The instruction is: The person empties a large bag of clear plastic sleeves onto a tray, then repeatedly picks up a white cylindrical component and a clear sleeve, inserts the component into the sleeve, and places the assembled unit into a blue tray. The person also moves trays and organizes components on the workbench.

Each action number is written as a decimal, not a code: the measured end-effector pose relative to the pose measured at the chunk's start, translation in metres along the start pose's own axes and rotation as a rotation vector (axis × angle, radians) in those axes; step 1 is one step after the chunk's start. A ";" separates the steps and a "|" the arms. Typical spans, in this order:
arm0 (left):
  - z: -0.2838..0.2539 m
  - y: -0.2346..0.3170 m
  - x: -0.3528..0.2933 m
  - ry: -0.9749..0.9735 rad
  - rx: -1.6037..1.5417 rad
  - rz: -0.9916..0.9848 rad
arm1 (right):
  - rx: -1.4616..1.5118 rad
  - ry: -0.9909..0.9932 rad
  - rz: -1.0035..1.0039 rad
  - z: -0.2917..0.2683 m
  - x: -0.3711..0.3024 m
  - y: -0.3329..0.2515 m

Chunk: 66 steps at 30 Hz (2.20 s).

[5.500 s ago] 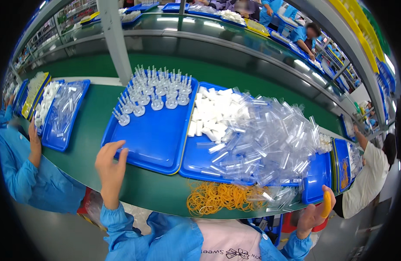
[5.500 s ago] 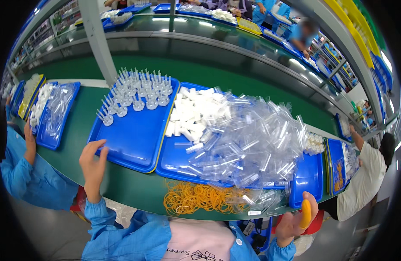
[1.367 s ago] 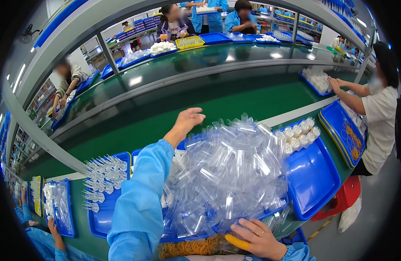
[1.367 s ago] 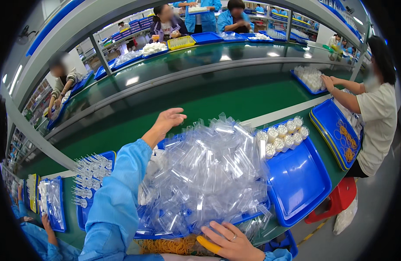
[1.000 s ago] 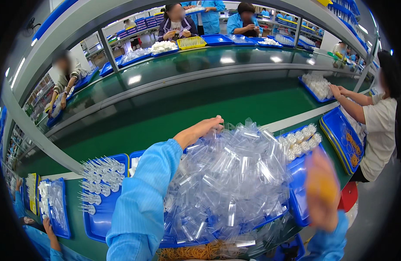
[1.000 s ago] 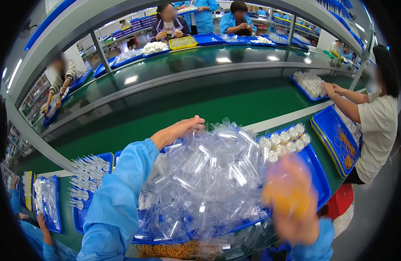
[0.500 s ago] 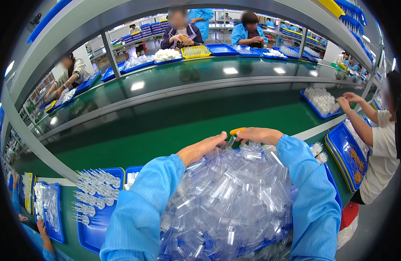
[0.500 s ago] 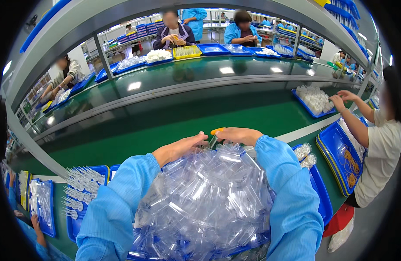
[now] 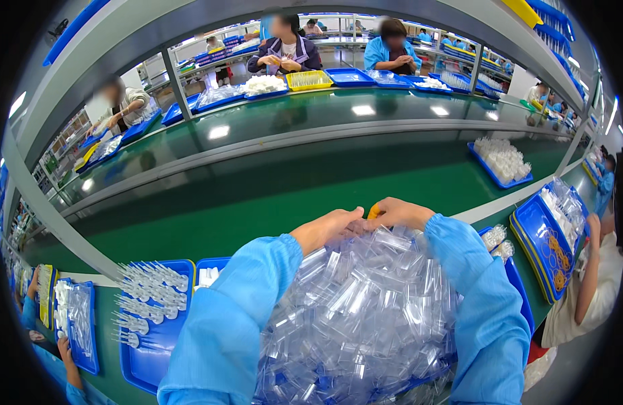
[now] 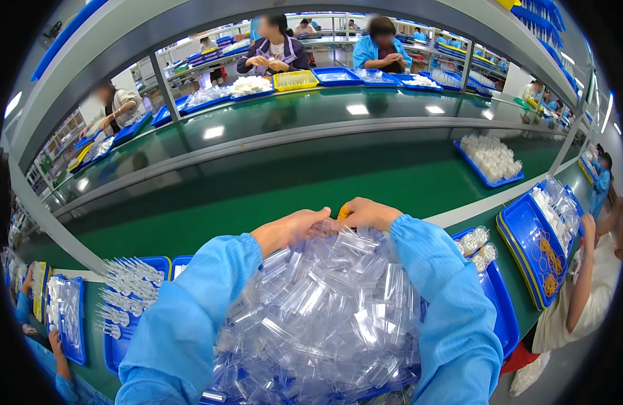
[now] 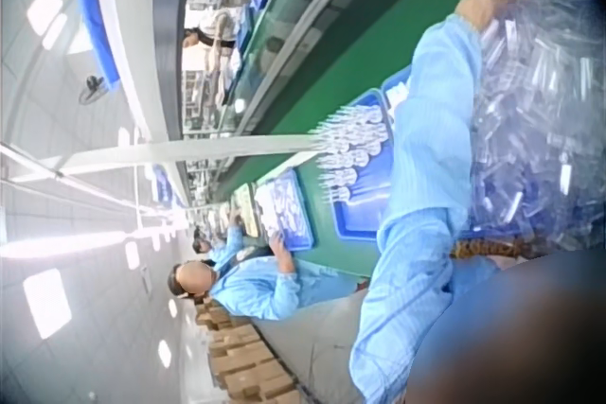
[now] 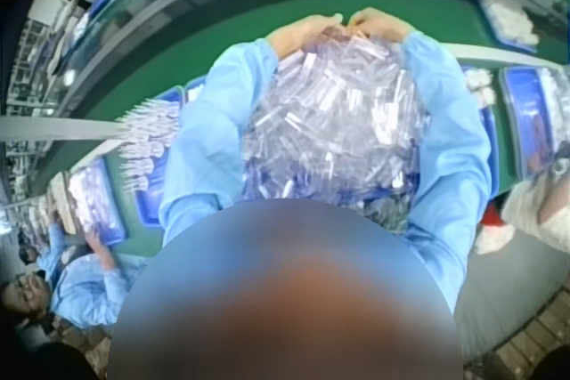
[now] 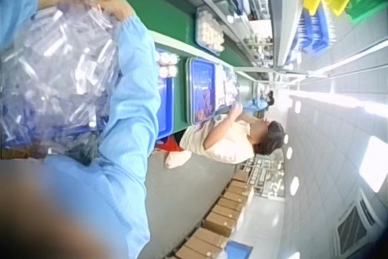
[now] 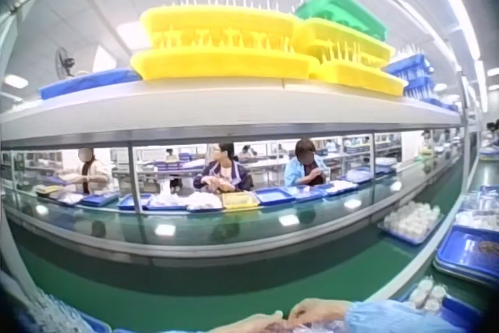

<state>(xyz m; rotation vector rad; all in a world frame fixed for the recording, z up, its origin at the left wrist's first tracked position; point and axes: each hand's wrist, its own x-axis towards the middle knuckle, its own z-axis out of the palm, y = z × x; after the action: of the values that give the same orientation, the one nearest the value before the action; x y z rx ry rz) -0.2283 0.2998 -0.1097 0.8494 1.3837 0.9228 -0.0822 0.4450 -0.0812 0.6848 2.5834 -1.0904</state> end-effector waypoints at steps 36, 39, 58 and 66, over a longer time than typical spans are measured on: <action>0.014 -0.029 -0.097 0.022 0.951 0.549 | 0.323 -0.083 -0.357 0.041 -0.071 -0.008; 0.004 -0.022 -0.107 -0.035 0.864 0.518 | 0.317 -0.096 -0.313 0.038 -0.083 -0.021; 0.003 -0.027 -0.102 0.020 0.288 0.409 | 0.351 0.381 -0.317 -0.006 -0.143 -0.009; 0.008 -0.014 -0.107 0.028 0.264 0.358 | -0.149 0.701 -0.071 0.034 -0.286 0.031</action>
<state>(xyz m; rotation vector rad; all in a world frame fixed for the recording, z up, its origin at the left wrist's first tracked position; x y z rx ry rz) -0.2169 0.1968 -0.0778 1.3200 1.4226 1.0368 0.1800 0.3471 -0.0083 1.1011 3.2441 -0.7470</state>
